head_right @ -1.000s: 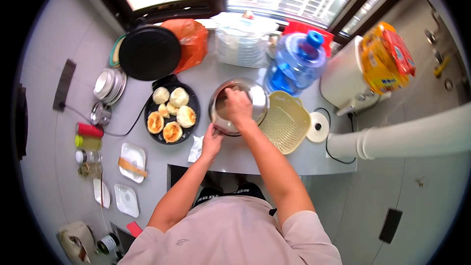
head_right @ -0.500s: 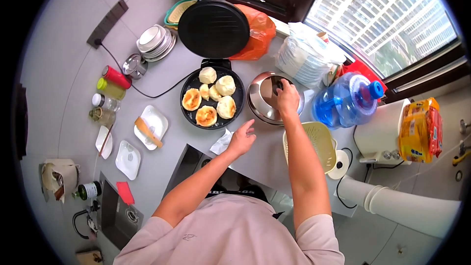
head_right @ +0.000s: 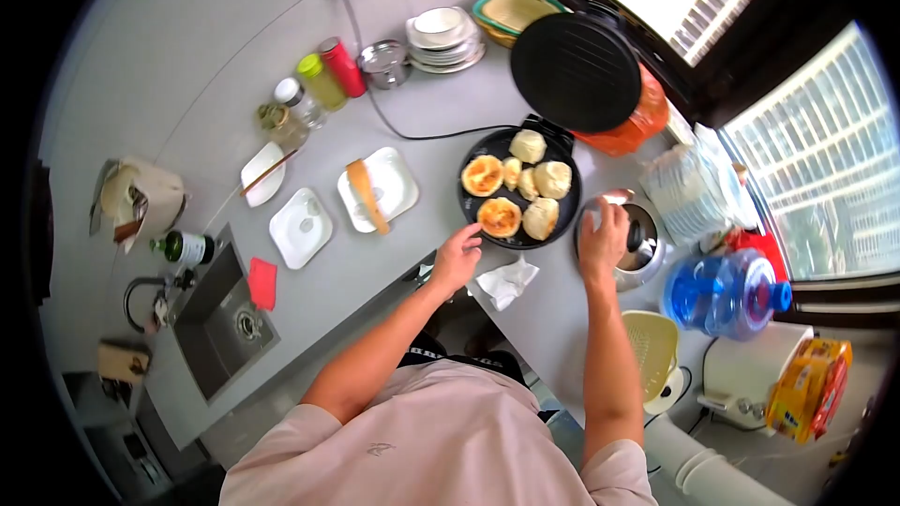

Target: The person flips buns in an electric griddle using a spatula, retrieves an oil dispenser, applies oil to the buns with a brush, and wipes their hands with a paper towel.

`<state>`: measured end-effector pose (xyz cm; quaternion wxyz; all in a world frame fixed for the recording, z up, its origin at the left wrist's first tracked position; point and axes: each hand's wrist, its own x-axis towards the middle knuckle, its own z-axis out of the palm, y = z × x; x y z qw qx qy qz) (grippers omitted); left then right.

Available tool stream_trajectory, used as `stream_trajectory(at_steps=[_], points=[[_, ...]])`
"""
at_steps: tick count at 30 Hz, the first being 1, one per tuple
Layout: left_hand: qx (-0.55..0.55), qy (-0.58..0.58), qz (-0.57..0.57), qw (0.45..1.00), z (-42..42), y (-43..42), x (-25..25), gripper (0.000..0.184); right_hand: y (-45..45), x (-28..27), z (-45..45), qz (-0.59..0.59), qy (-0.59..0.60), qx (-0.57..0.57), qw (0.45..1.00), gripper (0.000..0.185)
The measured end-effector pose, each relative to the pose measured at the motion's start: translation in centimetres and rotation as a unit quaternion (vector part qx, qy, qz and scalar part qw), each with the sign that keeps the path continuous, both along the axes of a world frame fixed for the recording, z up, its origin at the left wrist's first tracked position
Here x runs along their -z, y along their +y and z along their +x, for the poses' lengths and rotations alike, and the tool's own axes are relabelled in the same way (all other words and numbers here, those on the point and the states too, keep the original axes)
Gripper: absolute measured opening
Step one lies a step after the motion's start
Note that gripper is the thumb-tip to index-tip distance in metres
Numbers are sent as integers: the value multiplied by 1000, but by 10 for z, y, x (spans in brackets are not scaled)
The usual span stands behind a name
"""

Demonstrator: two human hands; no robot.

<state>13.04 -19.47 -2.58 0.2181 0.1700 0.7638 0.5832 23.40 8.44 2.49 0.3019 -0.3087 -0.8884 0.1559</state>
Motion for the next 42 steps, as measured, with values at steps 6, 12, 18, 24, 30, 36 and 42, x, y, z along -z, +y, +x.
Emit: stream_trajectory(at_steps=[6,12,18,24,30,36,42], points=[[-141,-37,-44,988,-61,-111,-13,56,-147,-9,-100,-52,29,-195,979,27],[-291,-59,-14,955,-135,-250,-6,53,-300,-14,-208,-56,17,-384,921,17],[-404,-71,3,912,-220,-397,19,50,-466,-2,-351,-44,-18,-524,851,21],[-459,-54,44,886,-256,-468,4,48,-603,27,-460,23,-144,-539,830,32],[-472,-84,56,876,-253,-489,-26,48,-656,58,-518,168,-225,-523,805,26],[-435,-108,60,892,-271,-478,-2,47,-619,39,-501,114,-172,-494,844,16],[-351,-81,122,925,-288,-358,-33,46,-487,-47,-402,-167,57,-351,920,13]])
